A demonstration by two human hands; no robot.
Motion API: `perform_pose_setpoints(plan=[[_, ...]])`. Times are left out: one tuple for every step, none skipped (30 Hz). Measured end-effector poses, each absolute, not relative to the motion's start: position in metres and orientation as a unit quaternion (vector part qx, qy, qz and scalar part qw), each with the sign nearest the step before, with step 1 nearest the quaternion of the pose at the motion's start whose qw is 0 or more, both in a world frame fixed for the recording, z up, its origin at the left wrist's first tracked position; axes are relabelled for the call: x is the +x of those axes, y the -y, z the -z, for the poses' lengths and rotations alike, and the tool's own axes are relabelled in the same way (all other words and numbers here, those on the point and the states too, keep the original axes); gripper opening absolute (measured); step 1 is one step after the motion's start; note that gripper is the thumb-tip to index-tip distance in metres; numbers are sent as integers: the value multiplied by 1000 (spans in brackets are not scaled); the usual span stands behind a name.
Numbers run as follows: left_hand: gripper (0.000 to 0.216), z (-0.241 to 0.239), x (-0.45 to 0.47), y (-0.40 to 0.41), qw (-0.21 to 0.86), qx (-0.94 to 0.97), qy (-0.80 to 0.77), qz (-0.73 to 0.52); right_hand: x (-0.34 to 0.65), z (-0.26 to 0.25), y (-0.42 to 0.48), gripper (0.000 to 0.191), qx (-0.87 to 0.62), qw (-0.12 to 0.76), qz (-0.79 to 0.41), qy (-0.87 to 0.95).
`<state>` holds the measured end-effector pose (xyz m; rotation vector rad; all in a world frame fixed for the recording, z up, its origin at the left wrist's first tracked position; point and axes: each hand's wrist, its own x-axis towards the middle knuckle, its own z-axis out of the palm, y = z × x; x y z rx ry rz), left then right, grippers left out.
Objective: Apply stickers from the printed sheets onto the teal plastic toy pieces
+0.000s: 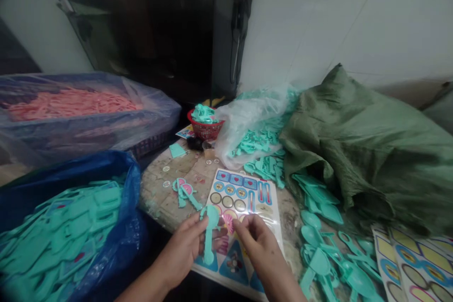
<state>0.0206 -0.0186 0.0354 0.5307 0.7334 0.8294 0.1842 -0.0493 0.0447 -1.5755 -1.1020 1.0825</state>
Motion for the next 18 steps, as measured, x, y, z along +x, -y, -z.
perform_pose_setpoints(plan=[[25,-40,18,21,821,234,-332,-402,180,-47,50,40,-637,461,-442,432],[24,-45,16,23,825,219,-322,-410,177,-47,51,40,-635,469,-448,420],[23,-49,14,26,828,207,-315,-416,174,-47,51,40,-633,475,-453,411],[23,-52,12,28,831,198,-307,-420,171,-47,52,39,-631,481,-455,405],[23,-55,10,30,832,192,-301,-425,169,-45,52,39,-630,485,-454,401],[24,-56,9,32,831,190,-297,-430,167,-43,53,39,-629,488,-452,401],[24,-57,7,34,831,191,-294,-433,166,-41,53,39,-630,488,-449,404],[25,-57,6,35,829,195,-291,-435,164,-39,53,39,-633,483,-447,407],[26,-57,4,37,828,200,-289,-436,163,-37,54,39,-639,475,-441,414],[27,-57,3,38,828,206,-288,-435,162,-36,54,39,-648,464,-428,426],[28,-57,1,39,828,214,-286,-432,161,-35,54,40,-660,450,-407,444],[29,-57,0,40,828,223,-284,-429,161,-36,55,40,-673,435,-377,465],[30,-57,-1,41,826,234,-284,-426,161,-36,55,40,-686,417,-344,487],[30,-58,-3,42,822,246,-287,-425,160,-37,56,40,-698,396,-315,507],[31,-59,-4,43,818,257,-291,-425,160,-38,57,39,-707,374,-292,524],[31,-59,-5,44,813,269,-294,-424,159,-39,58,38,-714,355,-276,537],[32,-60,-6,45,809,280,-298,-422,158,-39,60,36,-715,342,-263,549],[32,-60,-7,45,806,290,-303,-418,157,-38,61,33,-712,334,-252,563]])
